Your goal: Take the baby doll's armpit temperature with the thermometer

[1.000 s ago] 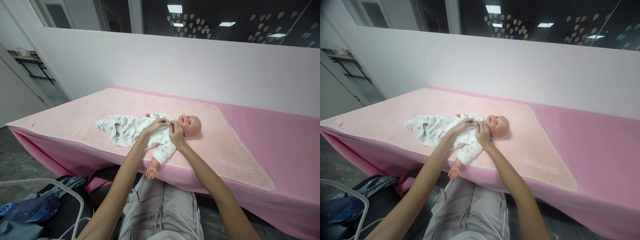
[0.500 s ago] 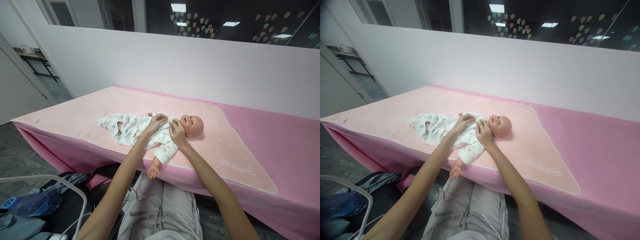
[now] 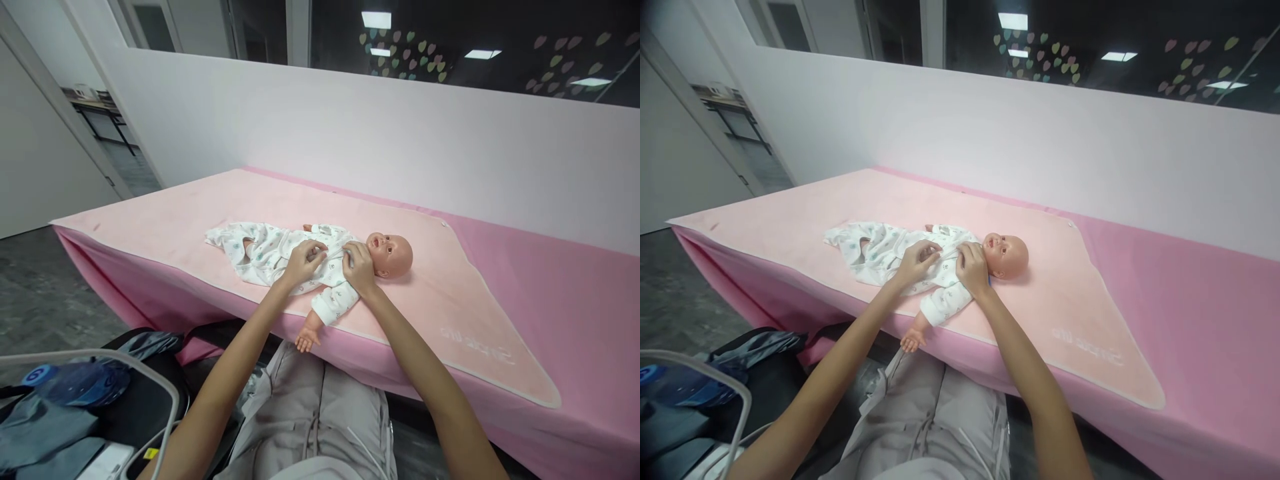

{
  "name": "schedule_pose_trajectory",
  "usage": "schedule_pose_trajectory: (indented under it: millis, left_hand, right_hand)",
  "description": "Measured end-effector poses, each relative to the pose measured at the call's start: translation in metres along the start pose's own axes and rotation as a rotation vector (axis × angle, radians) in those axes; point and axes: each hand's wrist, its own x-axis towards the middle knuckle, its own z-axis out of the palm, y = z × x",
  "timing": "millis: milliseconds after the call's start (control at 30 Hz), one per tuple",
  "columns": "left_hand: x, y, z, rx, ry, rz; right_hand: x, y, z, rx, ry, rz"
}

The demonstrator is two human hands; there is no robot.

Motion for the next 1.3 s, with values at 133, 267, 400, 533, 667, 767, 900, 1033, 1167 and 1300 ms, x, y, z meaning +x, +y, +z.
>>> schedule_pose_trajectory:
  millis: [133,267,400,533,667,767,900,1033,1167,1300]
  left_hand:
    - [-0.01,0.001,-0.004,0.051,0.007,0.072]
    - [-0.016,-0.001,-0.003,0.057,0.038,0.058]
    - [-0.017,-0.002,-0.001,0.073,0.056,0.054]
    - [-0.016,0.0,-0.003,0.088,0.014,0.066]
    - [-0.016,0.001,-0.005,0.059,-0.01,0.053]
    - [-0.015,-0.001,-0.004,0.041,0.029,0.033]
    - [-0.014,-0.003,-0.003,0.06,0.033,0.038]
    - [-0.014,-0.002,-0.003,0.057,0.023,0.044]
    - [-0.014,-0.003,-0.002,0.056,0.026,0.043]
    - [-0.014,-0.005,-0.001,0.052,0.024,0.046]
  right_hand:
    - [0.002,-0.001,-0.002,0.02,-0.026,-0.023]
    - [0.003,0.0,-0.002,0.04,-0.038,-0.013]
    - [0.002,0.001,-0.001,0.036,-0.052,0.024]
    - [0.001,0.001,-0.003,0.013,-0.079,0.036]
    - [0.007,-0.001,-0.007,-0.075,-0.12,-0.056]
    - [0.014,-0.007,-0.007,-0.097,-0.203,-0.203]
    - [0.015,-0.017,-0.001,-0.01,-0.294,-0.228]
    - [0.011,-0.02,0.003,0.066,-0.269,-0.055]
    - [0.008,-0.02,0.005,0.094,-0.211,0.016]
    - [0.007,-0.019,0.007,0.084,-0.193,0.027]
